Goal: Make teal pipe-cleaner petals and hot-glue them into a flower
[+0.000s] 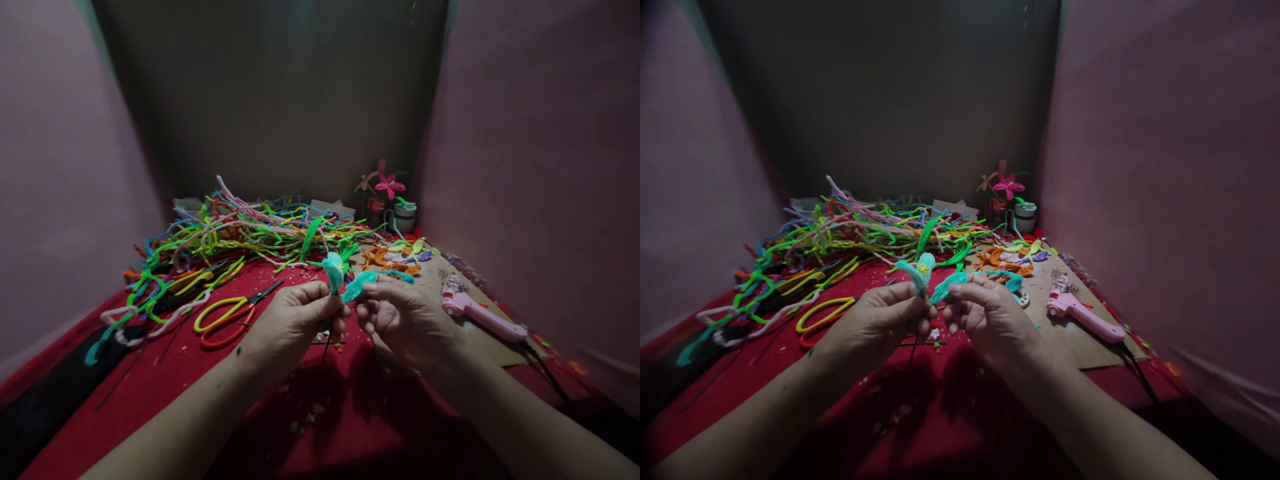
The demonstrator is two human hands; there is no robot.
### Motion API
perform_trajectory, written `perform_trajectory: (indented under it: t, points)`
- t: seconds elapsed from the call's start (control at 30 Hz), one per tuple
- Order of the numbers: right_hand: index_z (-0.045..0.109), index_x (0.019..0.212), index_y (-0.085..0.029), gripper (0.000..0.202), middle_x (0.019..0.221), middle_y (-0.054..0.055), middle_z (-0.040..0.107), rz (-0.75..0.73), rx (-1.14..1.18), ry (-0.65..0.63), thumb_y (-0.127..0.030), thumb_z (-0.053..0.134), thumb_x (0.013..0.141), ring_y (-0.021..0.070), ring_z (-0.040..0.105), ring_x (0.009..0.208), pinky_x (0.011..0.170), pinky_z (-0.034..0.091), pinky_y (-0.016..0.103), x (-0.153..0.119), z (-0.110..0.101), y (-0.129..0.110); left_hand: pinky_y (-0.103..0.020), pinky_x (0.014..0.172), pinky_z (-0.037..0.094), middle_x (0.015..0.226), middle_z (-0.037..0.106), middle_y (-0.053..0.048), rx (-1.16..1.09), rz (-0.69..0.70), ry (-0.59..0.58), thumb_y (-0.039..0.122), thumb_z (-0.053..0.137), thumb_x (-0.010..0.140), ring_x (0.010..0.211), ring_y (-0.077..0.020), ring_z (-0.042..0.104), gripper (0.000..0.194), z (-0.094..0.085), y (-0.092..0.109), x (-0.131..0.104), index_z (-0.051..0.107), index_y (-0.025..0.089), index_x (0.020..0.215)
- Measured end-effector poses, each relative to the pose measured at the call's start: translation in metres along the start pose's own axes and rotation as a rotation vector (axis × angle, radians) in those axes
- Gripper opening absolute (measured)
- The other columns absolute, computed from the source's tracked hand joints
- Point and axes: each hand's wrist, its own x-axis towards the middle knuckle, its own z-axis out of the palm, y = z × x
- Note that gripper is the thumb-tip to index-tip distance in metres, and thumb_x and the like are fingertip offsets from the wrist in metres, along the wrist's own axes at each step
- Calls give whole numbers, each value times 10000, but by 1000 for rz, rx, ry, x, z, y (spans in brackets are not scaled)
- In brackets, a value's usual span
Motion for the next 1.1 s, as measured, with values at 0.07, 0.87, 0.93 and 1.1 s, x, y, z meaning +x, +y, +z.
perform_trajectory:
  t: [0.07,0.87,0.93,1.1]
  points:
    - [621,673,-122,128,598,22,606,-3,-44,-10,-245,611,707,91,528,490,415,386,192,0,1,-1,-232,581,420,662,575,-26,-6,3,1,259,580,760,557,-90,519,154,-1,-1,0,604,110,728]
    - [544,627,-137,106,474,-19,541,126,229,204,-154,648,643,60,484,414,358,338,142,-6,-8,3,-245,576,455,705,610,-30,-74,-63,-1,251,608,739,612,-131,594,117,0,-3,2,595,136,756]
    - [555,635,-141,109,491,-13,555,66,143,182,-201,641,664,61,475,412,370,345,154,-8,-10,2,-278,630,464,751,634,-53,-29,-50,-37,260,596,750,703,-167,610,122,1,0,0,604,140,769]
    - [568,666,-142,122,491,-11,557,-15,31,145,-249,617,700,71,497,436,393,355,160,-9,-7,1,-282,700,438,801,659,-87,185,-15,-105,263,529,803,726,-154,593,173,6,7,-6,629,123,814]
